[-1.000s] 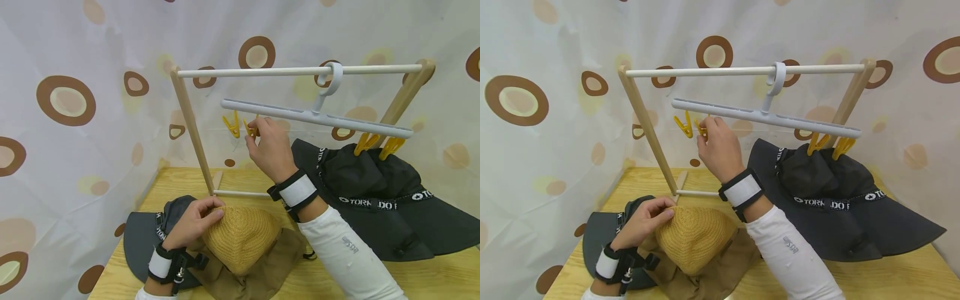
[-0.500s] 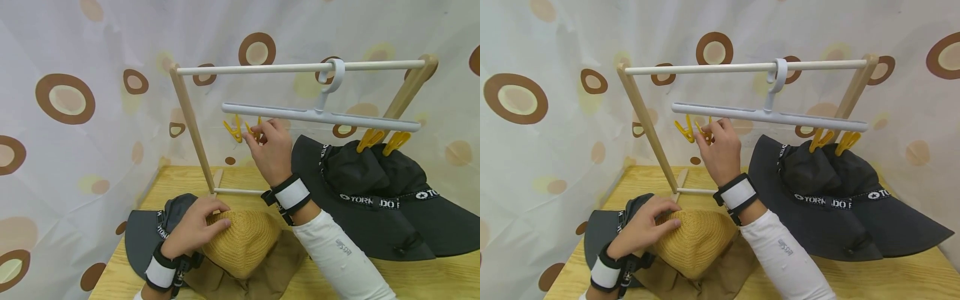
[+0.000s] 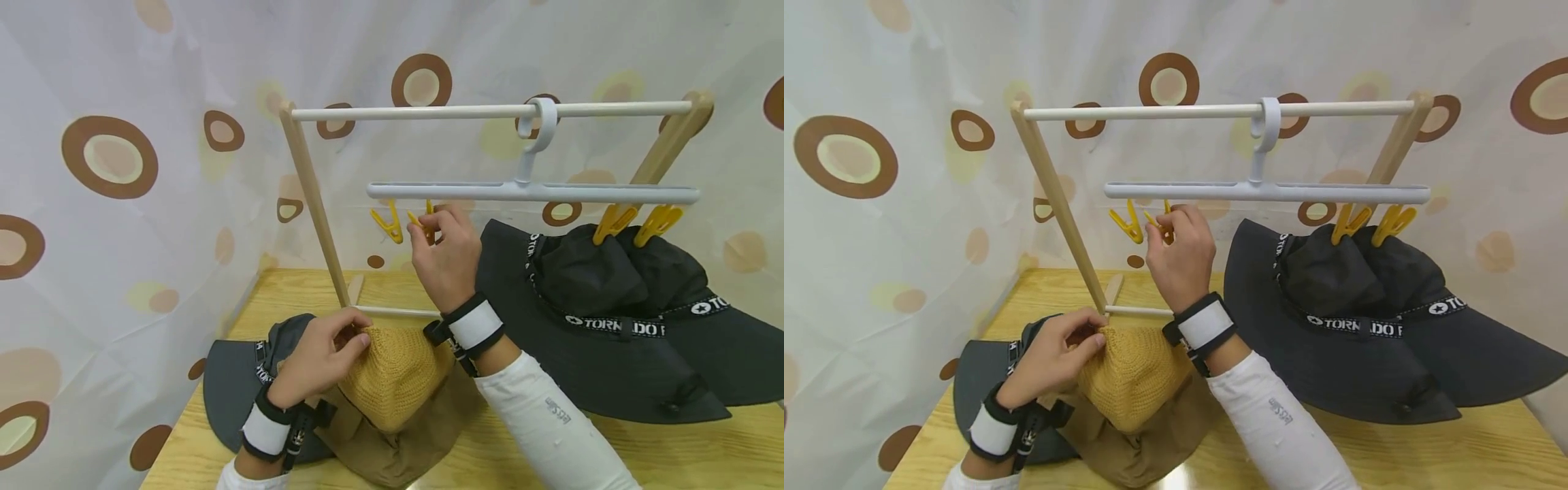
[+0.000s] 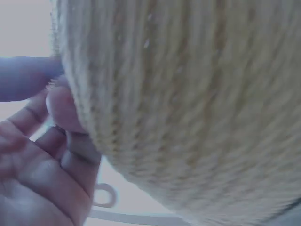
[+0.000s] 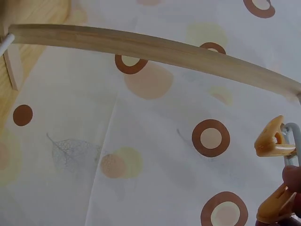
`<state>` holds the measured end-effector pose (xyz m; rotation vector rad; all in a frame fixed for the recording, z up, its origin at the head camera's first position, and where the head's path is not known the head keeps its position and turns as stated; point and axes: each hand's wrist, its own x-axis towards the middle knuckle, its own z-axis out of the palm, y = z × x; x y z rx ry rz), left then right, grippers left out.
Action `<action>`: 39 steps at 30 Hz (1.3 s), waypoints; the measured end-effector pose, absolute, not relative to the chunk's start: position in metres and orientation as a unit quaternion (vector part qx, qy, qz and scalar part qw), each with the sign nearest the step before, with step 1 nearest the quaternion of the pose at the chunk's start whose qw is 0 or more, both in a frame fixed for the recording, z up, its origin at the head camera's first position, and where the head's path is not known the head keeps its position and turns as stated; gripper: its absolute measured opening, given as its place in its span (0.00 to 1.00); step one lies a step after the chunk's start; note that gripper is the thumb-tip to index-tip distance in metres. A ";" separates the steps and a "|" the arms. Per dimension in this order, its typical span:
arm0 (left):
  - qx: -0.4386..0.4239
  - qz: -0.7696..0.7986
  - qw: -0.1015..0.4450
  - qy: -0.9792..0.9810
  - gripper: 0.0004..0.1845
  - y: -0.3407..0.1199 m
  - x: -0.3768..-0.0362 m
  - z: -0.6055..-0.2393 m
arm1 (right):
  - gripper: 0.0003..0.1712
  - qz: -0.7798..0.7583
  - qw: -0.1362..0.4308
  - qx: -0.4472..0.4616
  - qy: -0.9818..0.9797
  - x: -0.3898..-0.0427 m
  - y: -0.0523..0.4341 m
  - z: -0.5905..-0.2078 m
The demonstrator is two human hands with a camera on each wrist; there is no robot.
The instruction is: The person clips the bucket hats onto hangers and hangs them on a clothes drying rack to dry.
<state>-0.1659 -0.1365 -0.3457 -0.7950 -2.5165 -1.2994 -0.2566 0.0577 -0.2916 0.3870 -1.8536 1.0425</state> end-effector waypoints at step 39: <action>-0.359 -0.396 0.017 -0.845 0.10 -0.075 -0.290 -0.342 | 0.18 0.538 0.320 0.105 -0.773 -0.237 0.072 -0.279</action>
